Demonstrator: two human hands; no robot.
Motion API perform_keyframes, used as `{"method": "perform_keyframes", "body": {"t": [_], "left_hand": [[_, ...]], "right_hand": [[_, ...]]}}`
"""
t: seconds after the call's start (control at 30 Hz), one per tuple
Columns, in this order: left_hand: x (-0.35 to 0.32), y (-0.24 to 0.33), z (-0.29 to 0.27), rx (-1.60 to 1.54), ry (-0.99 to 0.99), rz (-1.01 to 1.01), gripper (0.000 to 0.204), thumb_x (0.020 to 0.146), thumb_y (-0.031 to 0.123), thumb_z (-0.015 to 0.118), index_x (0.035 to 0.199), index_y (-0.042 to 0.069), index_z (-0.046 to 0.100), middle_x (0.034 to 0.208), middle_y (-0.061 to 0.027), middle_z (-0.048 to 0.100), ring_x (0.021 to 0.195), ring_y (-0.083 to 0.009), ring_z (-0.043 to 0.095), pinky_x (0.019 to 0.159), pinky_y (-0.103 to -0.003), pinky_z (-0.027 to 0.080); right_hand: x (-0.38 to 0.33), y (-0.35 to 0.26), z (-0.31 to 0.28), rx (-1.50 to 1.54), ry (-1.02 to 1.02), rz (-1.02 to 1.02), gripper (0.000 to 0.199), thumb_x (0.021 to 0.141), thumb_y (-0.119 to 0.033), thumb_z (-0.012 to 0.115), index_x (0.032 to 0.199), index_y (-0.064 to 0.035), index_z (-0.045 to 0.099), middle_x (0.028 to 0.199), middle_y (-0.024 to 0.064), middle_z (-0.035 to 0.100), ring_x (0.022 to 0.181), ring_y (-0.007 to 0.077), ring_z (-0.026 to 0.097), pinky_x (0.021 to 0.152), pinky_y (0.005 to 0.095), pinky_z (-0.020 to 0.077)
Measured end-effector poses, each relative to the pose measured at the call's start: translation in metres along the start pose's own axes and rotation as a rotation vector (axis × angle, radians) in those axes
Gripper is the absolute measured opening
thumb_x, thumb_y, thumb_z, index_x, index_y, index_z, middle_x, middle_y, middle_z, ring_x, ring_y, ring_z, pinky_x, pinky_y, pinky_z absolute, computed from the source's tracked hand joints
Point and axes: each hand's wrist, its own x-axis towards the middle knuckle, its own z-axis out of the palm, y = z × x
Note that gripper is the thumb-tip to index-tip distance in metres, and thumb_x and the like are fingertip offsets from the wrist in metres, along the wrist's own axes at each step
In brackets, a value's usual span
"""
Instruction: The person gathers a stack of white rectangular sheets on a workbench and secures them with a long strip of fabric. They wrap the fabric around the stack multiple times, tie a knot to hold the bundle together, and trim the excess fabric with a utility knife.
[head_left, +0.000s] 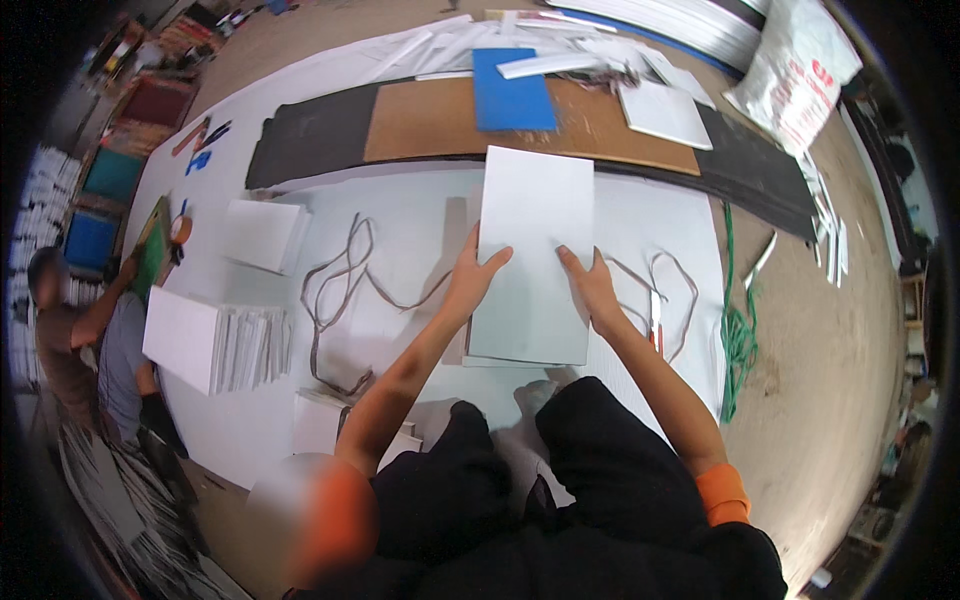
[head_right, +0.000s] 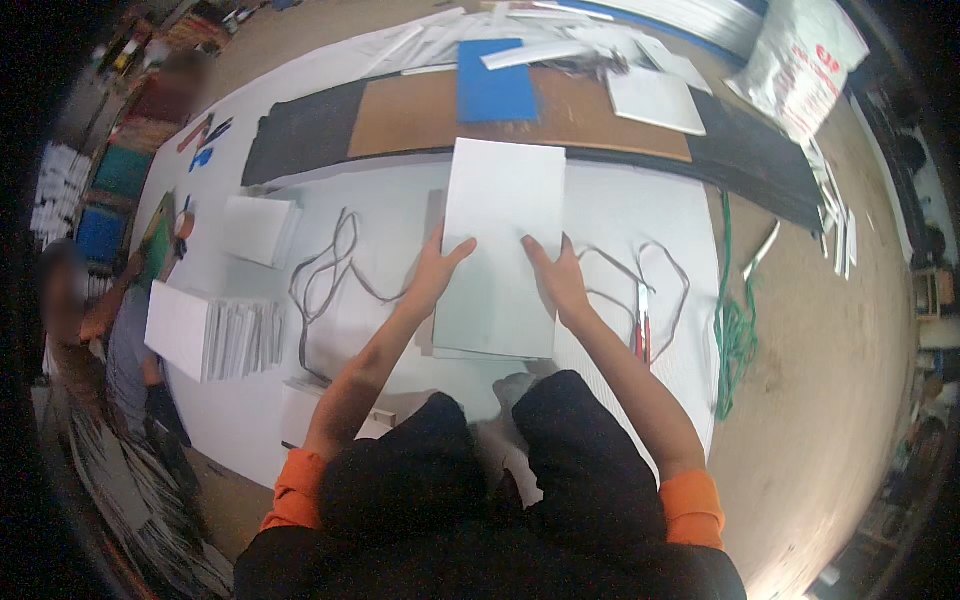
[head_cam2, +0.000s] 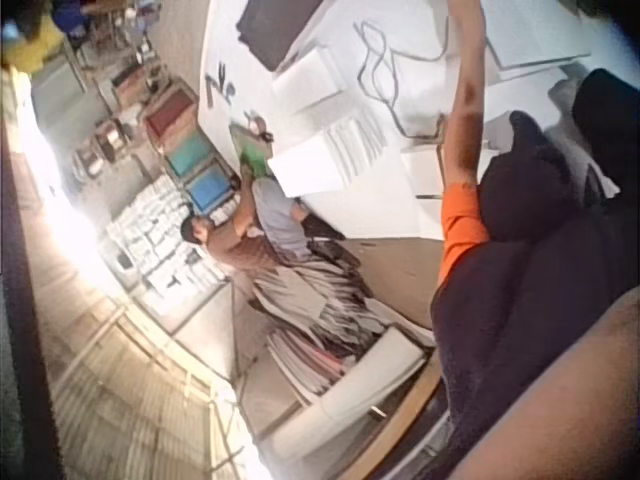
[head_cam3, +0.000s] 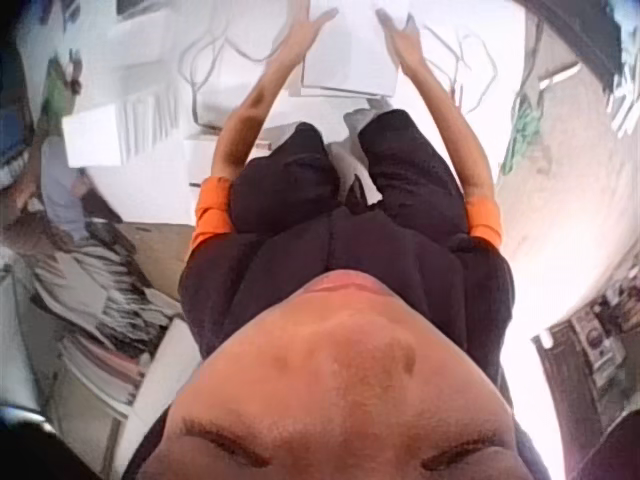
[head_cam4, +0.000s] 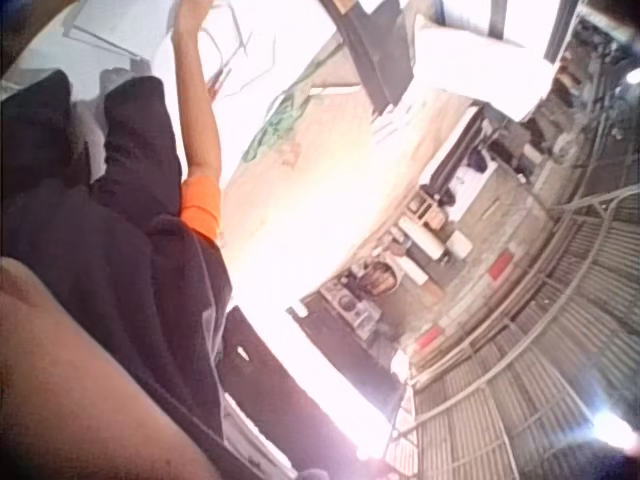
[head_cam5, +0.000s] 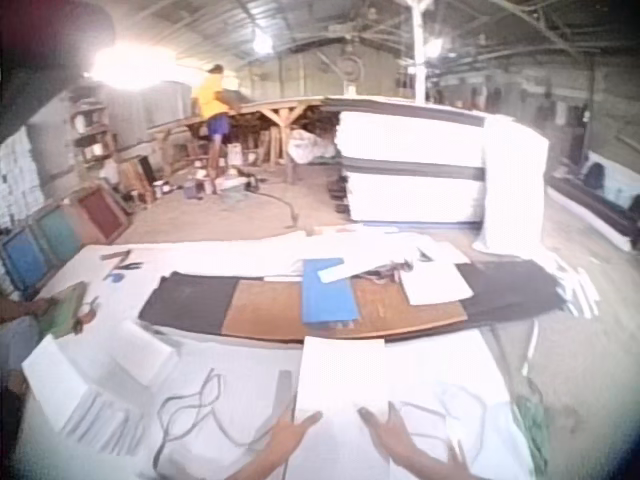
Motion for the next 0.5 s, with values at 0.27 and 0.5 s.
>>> {"method": "perform_keyframes", "body": {"t": [0.27,0.5], "left_hand": [[-0.018,-0.009,-0.001,0.093,0.063,0.003,0.06,0.081,0.028,0.057,0.128,-0.001,0.032,0.12,-0.0169,0.046,0.111,-0.0236,0.044,0.093,-0.032,0.035],[-0.016,-0.04,-0.039,0.494,0.298,0.134,0.068,0.081,0.04,0.055,0.129,-0.003,0.03,0.133,-0.0216,0.028,0.123,-0.0344,0.022,0.102,-0.042,0.016]], "right_hand": [[-0.017,-0.008,0.002,0.009,-0.082,0.016,0.064,0.079,-0.037,0.058,0.121,0.0064,0.037,0.116,0.0241,0.046,0.108,0.0307,0.045,0.091,0.0353,0.0357],[0.027,-0.016,0.029,-0.542,0.222,-0.318,0.062,0.076,-0.03,0.06,0.125,-0.0011,0.035,0.125,0.0281,0.024,0.117,0.0397,0.025,0.096,0.0453,0.0269]]}}
